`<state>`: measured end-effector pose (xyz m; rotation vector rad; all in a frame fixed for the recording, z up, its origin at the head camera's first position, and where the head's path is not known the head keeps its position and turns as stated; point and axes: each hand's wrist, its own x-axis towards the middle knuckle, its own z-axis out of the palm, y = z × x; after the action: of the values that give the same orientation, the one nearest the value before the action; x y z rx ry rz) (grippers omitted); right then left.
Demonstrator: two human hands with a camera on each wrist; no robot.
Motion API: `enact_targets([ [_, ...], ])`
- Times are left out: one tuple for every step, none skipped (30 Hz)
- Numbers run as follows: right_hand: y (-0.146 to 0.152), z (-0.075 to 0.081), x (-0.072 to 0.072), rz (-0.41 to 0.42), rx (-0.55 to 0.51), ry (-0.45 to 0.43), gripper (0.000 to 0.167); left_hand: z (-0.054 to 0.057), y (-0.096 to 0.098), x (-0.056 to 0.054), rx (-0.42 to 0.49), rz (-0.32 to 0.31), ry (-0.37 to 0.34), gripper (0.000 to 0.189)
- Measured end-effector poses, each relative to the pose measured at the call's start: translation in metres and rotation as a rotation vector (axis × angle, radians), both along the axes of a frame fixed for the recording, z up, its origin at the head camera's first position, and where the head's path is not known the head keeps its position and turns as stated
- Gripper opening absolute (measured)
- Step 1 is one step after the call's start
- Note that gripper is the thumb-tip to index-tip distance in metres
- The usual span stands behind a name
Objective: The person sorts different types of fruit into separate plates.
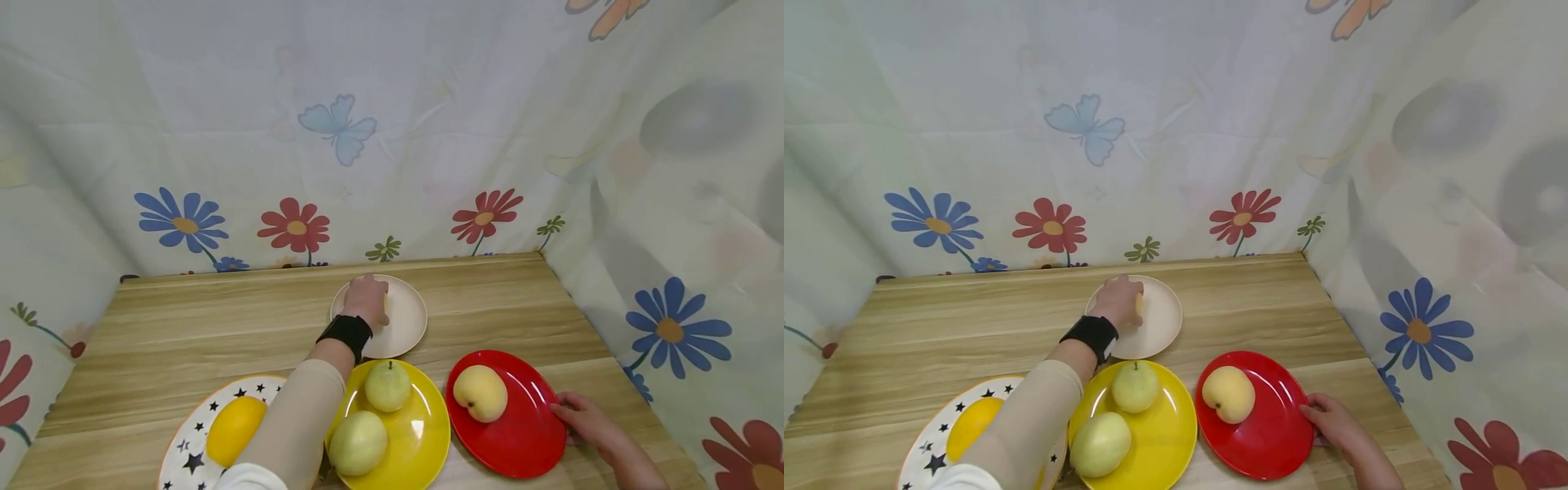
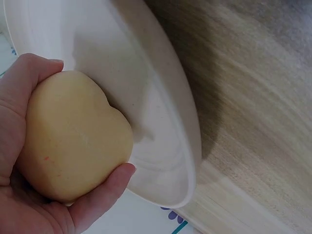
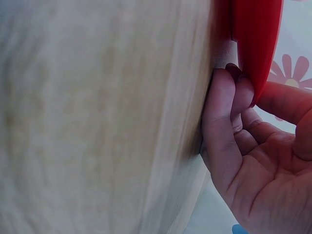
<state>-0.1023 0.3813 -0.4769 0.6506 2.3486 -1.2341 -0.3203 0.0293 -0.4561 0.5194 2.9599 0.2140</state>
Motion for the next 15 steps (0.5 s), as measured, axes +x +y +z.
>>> enact_targets([
  [0.0,0.0,0.0,-0.003,0.0,-0.002,0.032,-0.001,-0.001,0.0,0.002,0.005,-0.001,0.053],
  [-0.001,0.0,-0.001,0.0,0.0,-0.001,0.032,-0.001,-0.001,0.0,0.006,0.012,-0.001,0.054],
  [-0.001,0.001,-0.001,0.001,-0.001,-0.002,0.032,-0.002,-0.001,0.001,0.009,0.014,0.002,0.054],
  [-0.001,0.001,-0.001,0.003,0.0,-0.002,0.032,-0.002,-0.001,0.001,0.007,0.011,0.005,0.055],
  [-0.001,0.001,-0.001,0.004,0.001,-0.002,0.032,-0.002,-0.001,0.002,0.01,0.008,0.003,0.055],
  [-0.001,0.001,0.0,0.0,0.004,-0.006,0.032,-0.001,0.0,0.003,0.008,0.001,0.002,0.055],
  [-0.001,0.001,0.0,0.003,0.005,-0.008,0.032,0.0,0.001,0.004,0.007,-0.007,0.0,0.055],
  [-0.001,0.001,0.0,0.005,0.007,-0.009,0.032,0.001,0.002,0.005,0.007,-0.015,0.0,0.056],
  [0.0,0.0,0.0,0.006,0.008,-0.011,0.032,0.003,0.003,0.006,0.004,-0.026,-0.001,0.056],
  [0.0,0.0,0.0,0.008,0.009,-0.013,0.033,0.005,0.004,0.007,0.002,-0.036,-0.003,0.056],
  [0.0,0.0,0.0,0.009,0.008,-0.015,0.033,0.007,0.005,0.008,0.009,-0.041,-0.006,0.056],
  [0.0,0.0,-0.001,0.01,0.007,-0.017,0.034,0.009,0.006,0.009,0.013,-0.045,-0.005,0.056],
  [-0.001,0.0,-0.001,0.011,0.005,-0.019,0.034,0.011,0.006,0.01,0.019,-0.047,-0.005,0.056],
  [-0.001,0.0,-0.001,0.01,0.005,-0.021,0.035,0.012,0.006,0.01,0.023,-0.051,-0.003,0.055],
  [-0.002,0.001,-0.002,0.008,0.005,-0.022,0.035,0.013,0.007,0.01,0.025,-0.054,-0.003,0.055],
])
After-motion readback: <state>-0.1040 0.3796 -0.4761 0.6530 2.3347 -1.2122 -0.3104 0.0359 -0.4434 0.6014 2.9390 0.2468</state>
